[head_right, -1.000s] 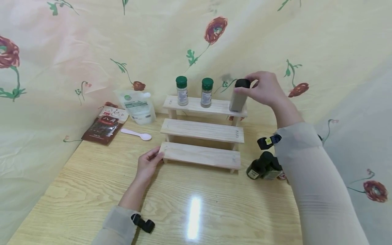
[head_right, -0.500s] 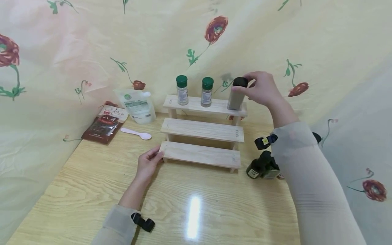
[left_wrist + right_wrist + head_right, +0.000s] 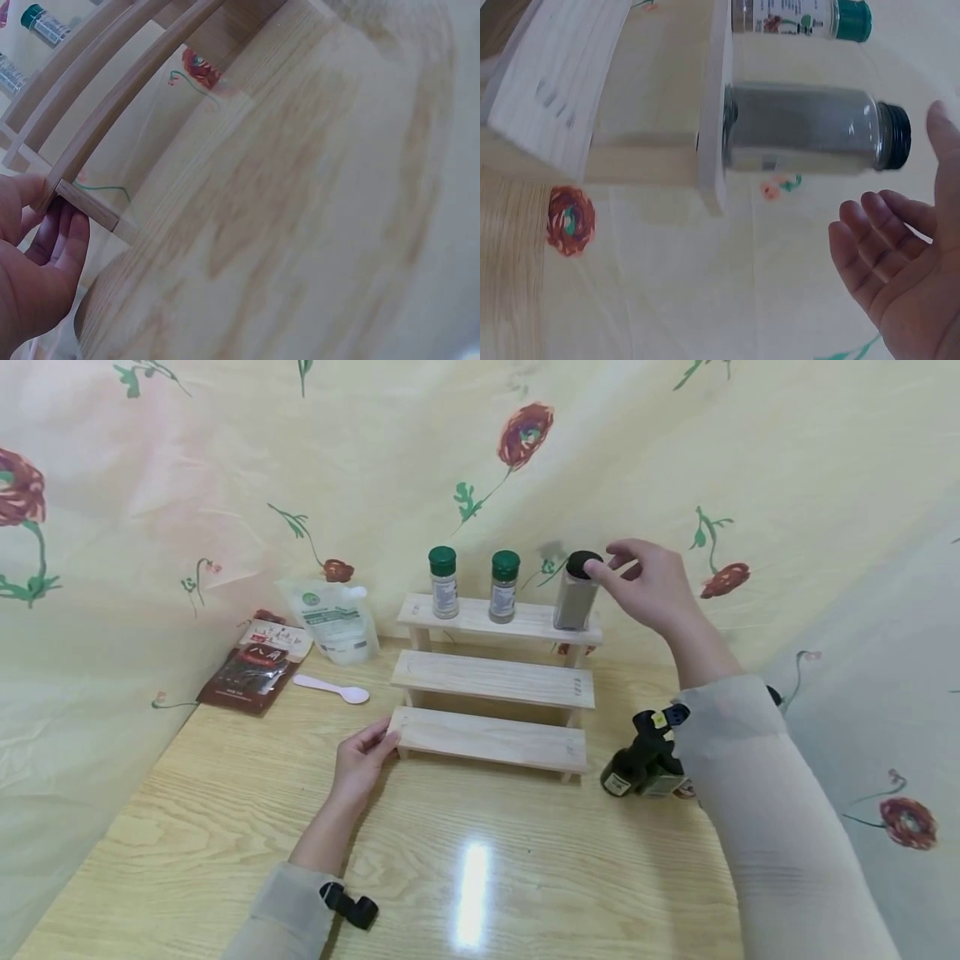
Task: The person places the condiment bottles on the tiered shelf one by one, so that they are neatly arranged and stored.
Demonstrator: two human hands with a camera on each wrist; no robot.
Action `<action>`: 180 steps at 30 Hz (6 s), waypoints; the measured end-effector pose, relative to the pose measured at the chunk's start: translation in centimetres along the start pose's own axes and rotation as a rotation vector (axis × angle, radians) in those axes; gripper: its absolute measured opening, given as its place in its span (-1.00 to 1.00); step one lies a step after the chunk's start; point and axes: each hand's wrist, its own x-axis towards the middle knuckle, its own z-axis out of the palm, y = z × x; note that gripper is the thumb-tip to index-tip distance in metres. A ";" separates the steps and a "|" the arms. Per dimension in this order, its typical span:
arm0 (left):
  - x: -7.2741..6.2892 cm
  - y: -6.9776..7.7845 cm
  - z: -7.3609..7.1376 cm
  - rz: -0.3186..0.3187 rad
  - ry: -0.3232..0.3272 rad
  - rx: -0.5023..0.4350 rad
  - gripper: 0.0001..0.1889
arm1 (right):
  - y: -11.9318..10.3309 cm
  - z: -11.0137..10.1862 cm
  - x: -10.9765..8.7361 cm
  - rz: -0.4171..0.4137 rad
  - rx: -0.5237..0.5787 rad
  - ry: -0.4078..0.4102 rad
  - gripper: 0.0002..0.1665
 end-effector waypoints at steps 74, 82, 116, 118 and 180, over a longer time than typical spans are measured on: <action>-0.1 -0.1 -0.1 0.010 0.006 0.001 -0.61 | 19.1 -3.6 -11.2 0.306 -0.130 0.019 -0.19; 0.1 -0.1 -0.1 0.000 -0.008 0.008 -0.63 | 21.0 -2.9 -12.2 0.358 -0.120 0.041 -0.14; -0.2 -0.3 0.2 0.023 0.045 0.028 -0.63 | 24.2 -3.2 -13.3 0.372 -0.135 -0.117 0.03; -0.2 -0.3 0.2 0.023 0.045 0.024 -0.64 | 24.2 -3.3 -13.2 0.359 -0.137 -0.125 0.02; -0.1 -0.4 0.2 0.007 0.018 -0.029 -0.62 | 14.0 -3.2 -11.6 0.209 0.113 0.229 -0.33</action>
